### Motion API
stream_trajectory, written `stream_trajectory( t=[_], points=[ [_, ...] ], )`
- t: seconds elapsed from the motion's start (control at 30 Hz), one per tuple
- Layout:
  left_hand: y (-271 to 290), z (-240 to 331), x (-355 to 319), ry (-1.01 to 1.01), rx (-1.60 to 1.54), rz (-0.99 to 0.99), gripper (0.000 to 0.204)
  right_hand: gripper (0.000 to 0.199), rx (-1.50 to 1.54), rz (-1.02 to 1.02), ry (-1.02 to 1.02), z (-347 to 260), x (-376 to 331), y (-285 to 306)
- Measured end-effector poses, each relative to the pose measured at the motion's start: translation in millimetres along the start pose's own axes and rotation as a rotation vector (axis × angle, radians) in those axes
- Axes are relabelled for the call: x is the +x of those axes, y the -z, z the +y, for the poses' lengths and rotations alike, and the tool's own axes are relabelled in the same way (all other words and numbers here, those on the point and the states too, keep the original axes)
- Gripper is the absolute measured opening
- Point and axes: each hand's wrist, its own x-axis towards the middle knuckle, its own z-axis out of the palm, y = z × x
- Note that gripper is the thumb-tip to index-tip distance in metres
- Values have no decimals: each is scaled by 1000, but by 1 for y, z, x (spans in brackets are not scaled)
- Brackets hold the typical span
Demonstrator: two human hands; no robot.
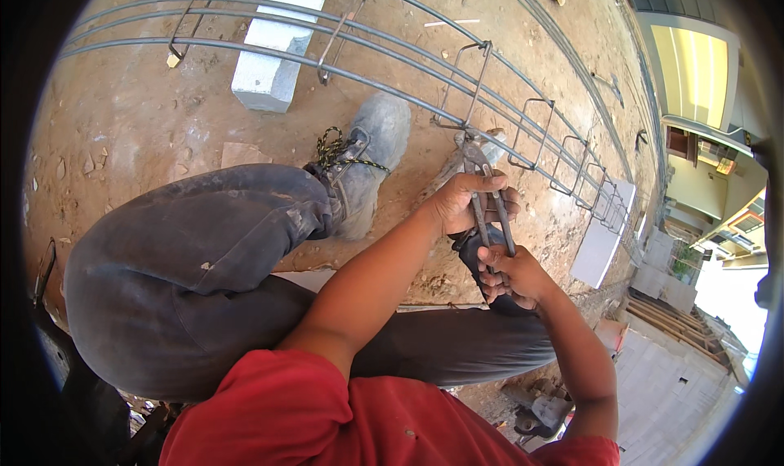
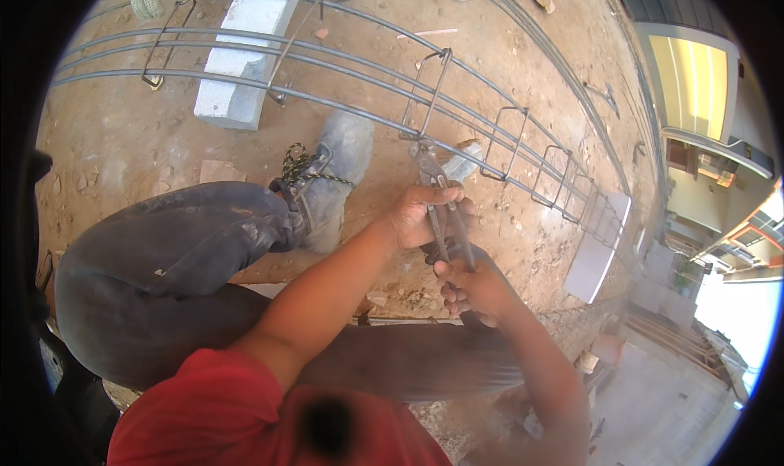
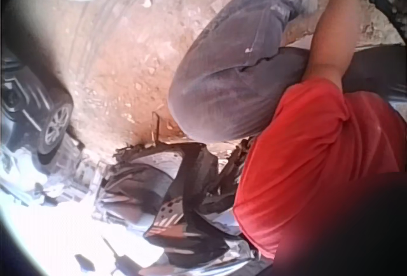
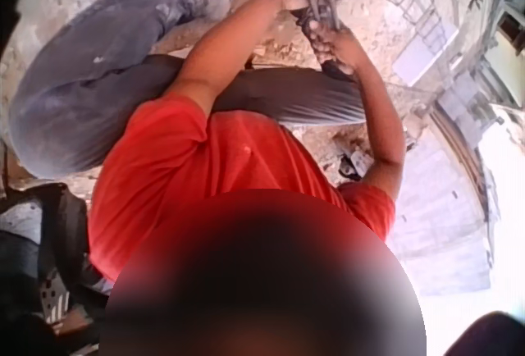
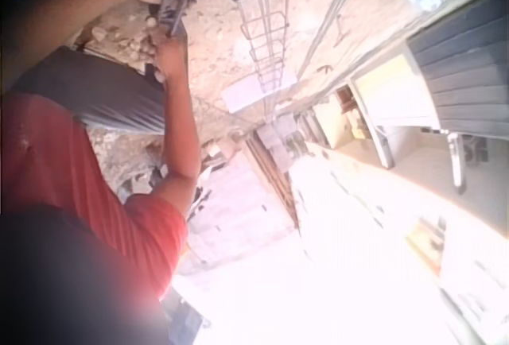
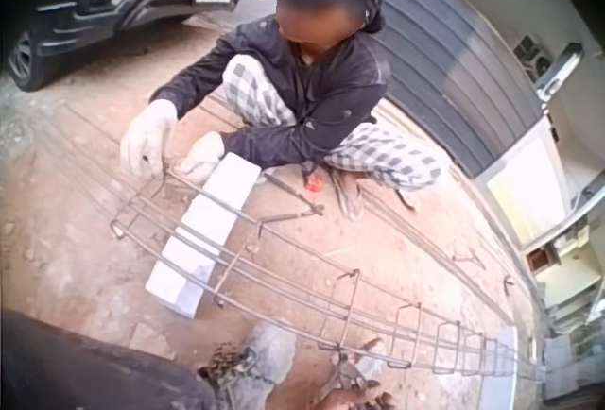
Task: The person assembles a rebar cage by tying intersecting steel bars with wire using pliers. They repeatedly wrap wire around bar intersections and twist it tight to secure the structure.
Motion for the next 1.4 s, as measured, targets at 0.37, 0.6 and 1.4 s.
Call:
stream_trajectory(
  t=[0.37,0.6,1.4],
  points=[
    [-10,8,2,5,-133,-76,38,80,82,-172,-5,-27,-25,-2],
    [-45,0,0,-94,-232,174,29,63,82,-182,-18,-31,-32,-1],
    [-121,13,67,-377,-676,638,15,15,-1665,1156,708,-100,-77,26]
  ],
)
